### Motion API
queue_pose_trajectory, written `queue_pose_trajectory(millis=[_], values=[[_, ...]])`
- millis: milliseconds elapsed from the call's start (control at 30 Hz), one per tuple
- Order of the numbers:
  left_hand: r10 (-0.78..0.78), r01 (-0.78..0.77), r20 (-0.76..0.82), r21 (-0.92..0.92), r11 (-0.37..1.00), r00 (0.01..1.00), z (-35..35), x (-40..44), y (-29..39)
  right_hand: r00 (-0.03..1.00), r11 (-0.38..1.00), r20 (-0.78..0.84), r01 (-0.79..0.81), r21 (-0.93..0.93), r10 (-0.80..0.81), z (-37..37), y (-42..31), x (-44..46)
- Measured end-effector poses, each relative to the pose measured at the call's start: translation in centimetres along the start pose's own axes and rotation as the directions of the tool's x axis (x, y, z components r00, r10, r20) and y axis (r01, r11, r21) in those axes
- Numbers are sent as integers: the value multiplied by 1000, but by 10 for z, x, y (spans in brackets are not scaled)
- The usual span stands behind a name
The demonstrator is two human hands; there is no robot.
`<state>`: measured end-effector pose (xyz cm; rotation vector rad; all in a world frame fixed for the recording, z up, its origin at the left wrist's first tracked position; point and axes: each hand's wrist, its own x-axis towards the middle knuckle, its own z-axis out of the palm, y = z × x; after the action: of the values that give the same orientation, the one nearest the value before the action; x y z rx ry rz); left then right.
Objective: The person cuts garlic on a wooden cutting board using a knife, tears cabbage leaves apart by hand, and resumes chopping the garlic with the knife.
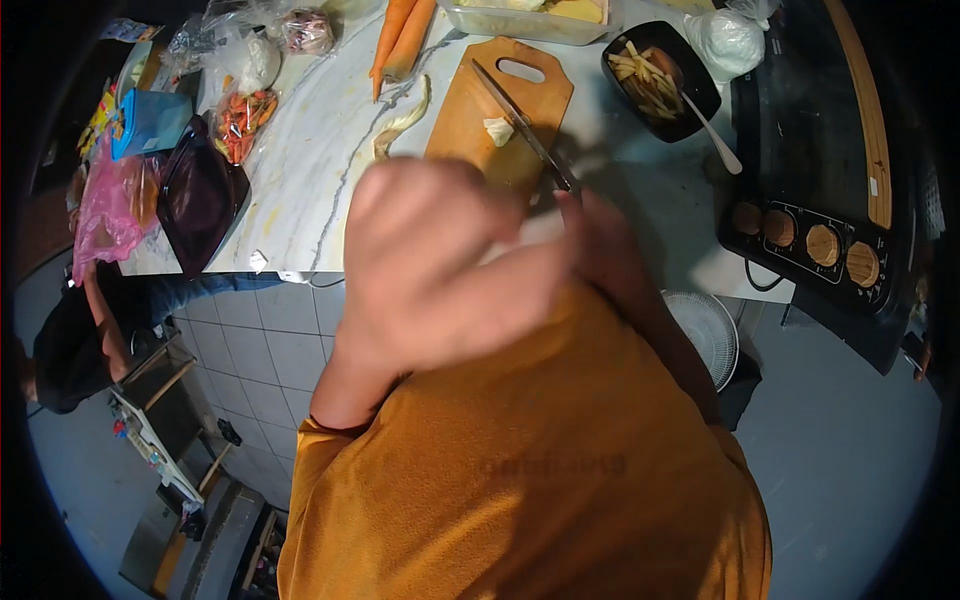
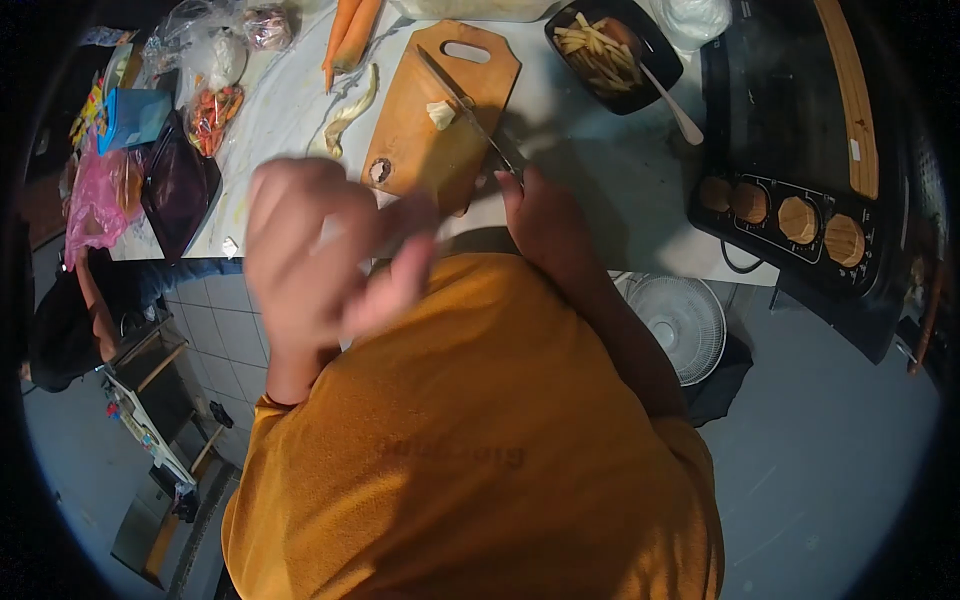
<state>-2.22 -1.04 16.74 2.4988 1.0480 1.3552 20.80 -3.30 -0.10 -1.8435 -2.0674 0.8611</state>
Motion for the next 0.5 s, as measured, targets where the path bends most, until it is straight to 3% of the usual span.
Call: queue_pose_trajectory(millis=[100,133,200,400,500], values=[[-300,302,124,4,953,946,37,-27,-42,989,987,14,-151,53,150,-22,-31,-1],[-298,300,123,3,954,947,49,-37,-53,989,987,11,-150,53,150,-21,-33,-1],[-467,475,208,14,880,859,72,-58,-72,988,987,3,-154,47,154,-22,-36,-1],[-567,572,103,-28,820,817,108,-83,-79,987,987,36,-157,36,155,-23,-40,-2],[-533,533,62,16,846,844,117,-90,-82,988,987,34,-151,54,150,-23,-42,-1]])
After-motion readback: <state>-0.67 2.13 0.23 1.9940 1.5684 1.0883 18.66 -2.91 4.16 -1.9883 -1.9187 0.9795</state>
